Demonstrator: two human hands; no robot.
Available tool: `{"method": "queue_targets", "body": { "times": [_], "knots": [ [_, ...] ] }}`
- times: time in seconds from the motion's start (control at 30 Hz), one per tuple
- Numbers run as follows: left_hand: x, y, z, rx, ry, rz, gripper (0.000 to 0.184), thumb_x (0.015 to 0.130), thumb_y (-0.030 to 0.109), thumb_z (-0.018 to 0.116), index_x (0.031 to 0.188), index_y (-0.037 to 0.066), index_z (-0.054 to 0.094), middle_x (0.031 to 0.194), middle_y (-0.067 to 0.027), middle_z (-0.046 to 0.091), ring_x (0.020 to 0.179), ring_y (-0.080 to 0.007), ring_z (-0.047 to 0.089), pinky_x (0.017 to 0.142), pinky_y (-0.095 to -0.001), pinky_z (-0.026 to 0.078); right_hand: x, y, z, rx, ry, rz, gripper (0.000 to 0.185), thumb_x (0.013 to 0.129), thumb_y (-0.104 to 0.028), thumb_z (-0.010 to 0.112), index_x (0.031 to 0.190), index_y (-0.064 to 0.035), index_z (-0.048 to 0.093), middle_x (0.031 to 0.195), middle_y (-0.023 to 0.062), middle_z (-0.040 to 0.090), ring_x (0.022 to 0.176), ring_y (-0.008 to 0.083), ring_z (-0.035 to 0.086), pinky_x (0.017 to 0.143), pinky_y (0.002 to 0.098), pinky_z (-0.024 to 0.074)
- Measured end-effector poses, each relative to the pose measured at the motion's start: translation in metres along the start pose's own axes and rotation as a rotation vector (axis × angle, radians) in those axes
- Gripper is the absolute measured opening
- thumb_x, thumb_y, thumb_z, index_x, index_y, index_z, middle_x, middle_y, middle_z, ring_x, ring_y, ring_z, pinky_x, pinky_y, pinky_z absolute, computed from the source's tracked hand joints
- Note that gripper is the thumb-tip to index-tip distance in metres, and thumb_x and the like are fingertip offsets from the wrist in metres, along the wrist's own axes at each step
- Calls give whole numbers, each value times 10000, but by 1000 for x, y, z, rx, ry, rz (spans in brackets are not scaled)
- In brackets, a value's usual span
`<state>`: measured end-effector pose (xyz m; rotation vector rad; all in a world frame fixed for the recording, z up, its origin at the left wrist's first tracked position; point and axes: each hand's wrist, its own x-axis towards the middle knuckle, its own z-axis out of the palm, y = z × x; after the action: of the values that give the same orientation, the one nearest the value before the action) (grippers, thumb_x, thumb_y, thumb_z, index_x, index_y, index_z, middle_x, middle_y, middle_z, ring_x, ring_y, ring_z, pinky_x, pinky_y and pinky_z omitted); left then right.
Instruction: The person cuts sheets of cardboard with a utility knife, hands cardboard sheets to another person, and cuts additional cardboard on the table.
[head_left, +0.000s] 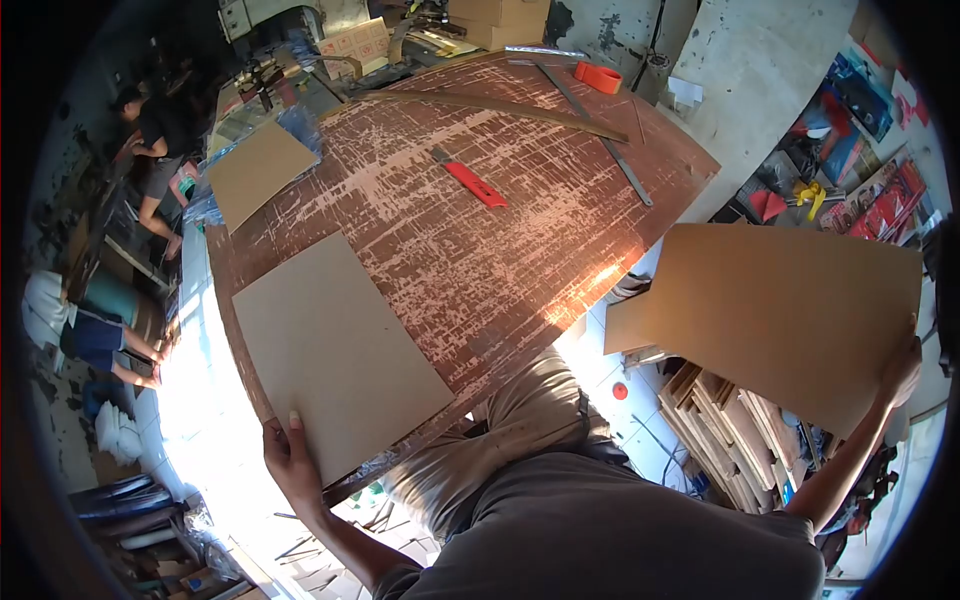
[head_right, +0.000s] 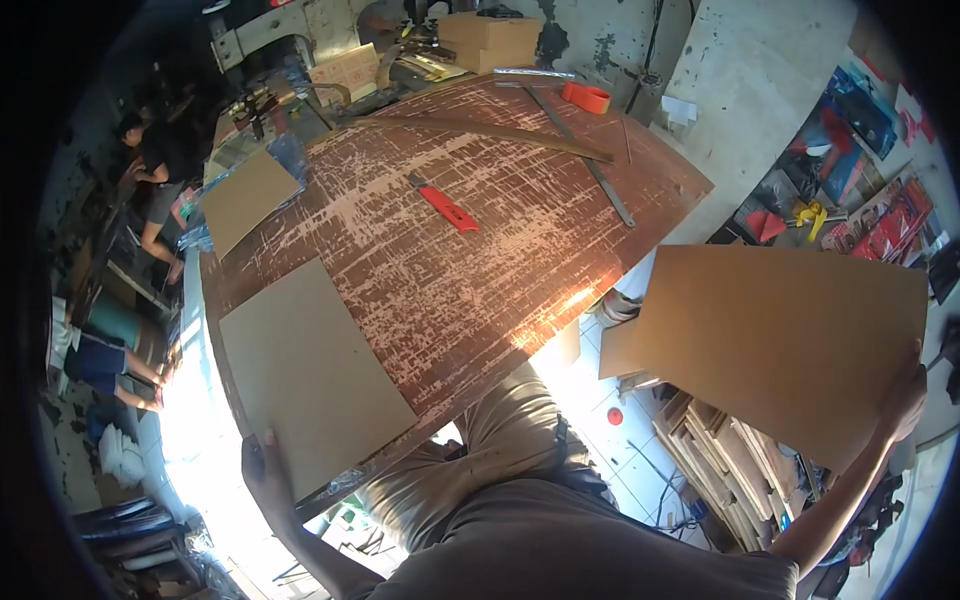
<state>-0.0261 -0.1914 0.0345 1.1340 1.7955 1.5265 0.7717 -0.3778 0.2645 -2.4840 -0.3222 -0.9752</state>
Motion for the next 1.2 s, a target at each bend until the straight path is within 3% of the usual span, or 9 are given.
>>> {"method": "queue_targets", "body": {
  "times": [0.33, 0.6, 0.67, 0.77, 0.87, 1.07, 1.1, 1.17, 1.2],
  "knots": [
    [2, -9, -10, 17, -50, -53, 235, 1061, 219, 584, 1050, -15, 600, 844, -51, 646, 736, -78, 532, 670, -240, 427, 5, 27, -22, 23, 155, 198, 821, 872, -897, 304, 1224, -283, 720, 1191, 52, 745, 1021, 362, 699, 875, 510, 526],
    [3, -5, -6, 25, -20, -33, 229, 1062, 218, 579, 1056, -10, 599, 854, -61, 655, 737, -74, 538, 663, -237, 426, -9, 93, -36, 33, 261, 310, 826, 864, -881, 354, 1242, -254, 736, 1180, 57, 750, 1071, 311, 690, 913, 459, 514],
    [3, -2, -7, 19, -21, -35, 224, 1063, 214, 577, 1058, -9, 597, 857, -63, 660, 736, -73, 545, 659, -235, 427, -23, 97, -40, 158, 294, 445, 812, 865, -868, 394, 1231, -238, 752, 1179, 32, 756, 1076, 297, 694, 931, 443, 521],
    [5, 3, -11, 52, -69, -92, 210, 1064, 201, 572, 1068, -8, 587, 868, -69, 673, 731, -78, 564, 654, -231, 436, -1, 171, -29, 199, 329, 429, 774, 891, -814, 462, 1212, -178, 765, 1160, 36, 765, 1054, 277, 709, 937, 412, 535],
    [4, 6, -8, -25, -65, -69, 198, 1066, 191, 566, 1078, -6, 576, 883, -76, 686, 731, -86, 585, 662, -230, 456, -8, 170, -37, 290, 374, 402, 662, 946, -674, 559, 1209, -99, 757, 1159, 71, 765, 1045, 269, 720, 924, 386, 556],
    [4, -6, -11, -150, -74, -34, 167, 1066, 170, 559, 1081, 4, 566, 912, -94, 701, 773, -97, 614, 712, -239, 489, 37, 237, -16, 1143, 334, 259, 543, 1038, -285, 603, 1379, 131, 533, 1422, 203, 599, 1260, 322, 613, 1109, 355, 458],
    [3, -8, -13, -180, -63, -59, 158, 1064, 167, 564, 1072, 8, 564, 916, -95, 702, 783, -99, 616, 716, -242, 490, 45, 243, -15, 1145, 333, 259, 543, 1038, -285, 603, 1379, 131, 533, 1422, 203, 599, 1260, 322, 613, 1109, 355, 458],
    [4, -15, -17, -209, -50, -82, 151, 1062, 163, 569, 1064, 13, 562, 919, -96, 704, 792, -100, 618, 719, -245, 491, 61, 254, -18, 1641, 256, 308, 546, 1059, -211, 562, 1417, 181, 436, 1498, 225, 517, 1311, 325, 570, 1148, 350, 416],
    [5, -19, -20, -240, -52, -77, 145, 1059, 162, 576, 1061, 18, 559, 919, -95, 704, 795, -99, 619, 718, -245, 492, 65, 259, -17, 1642, 254, 309, 546, 1059, -211, 562, 1417, 181, 436, 1498, 225, 517, 1311, 325, 570, 1148, 350, 416]
  ]
}}
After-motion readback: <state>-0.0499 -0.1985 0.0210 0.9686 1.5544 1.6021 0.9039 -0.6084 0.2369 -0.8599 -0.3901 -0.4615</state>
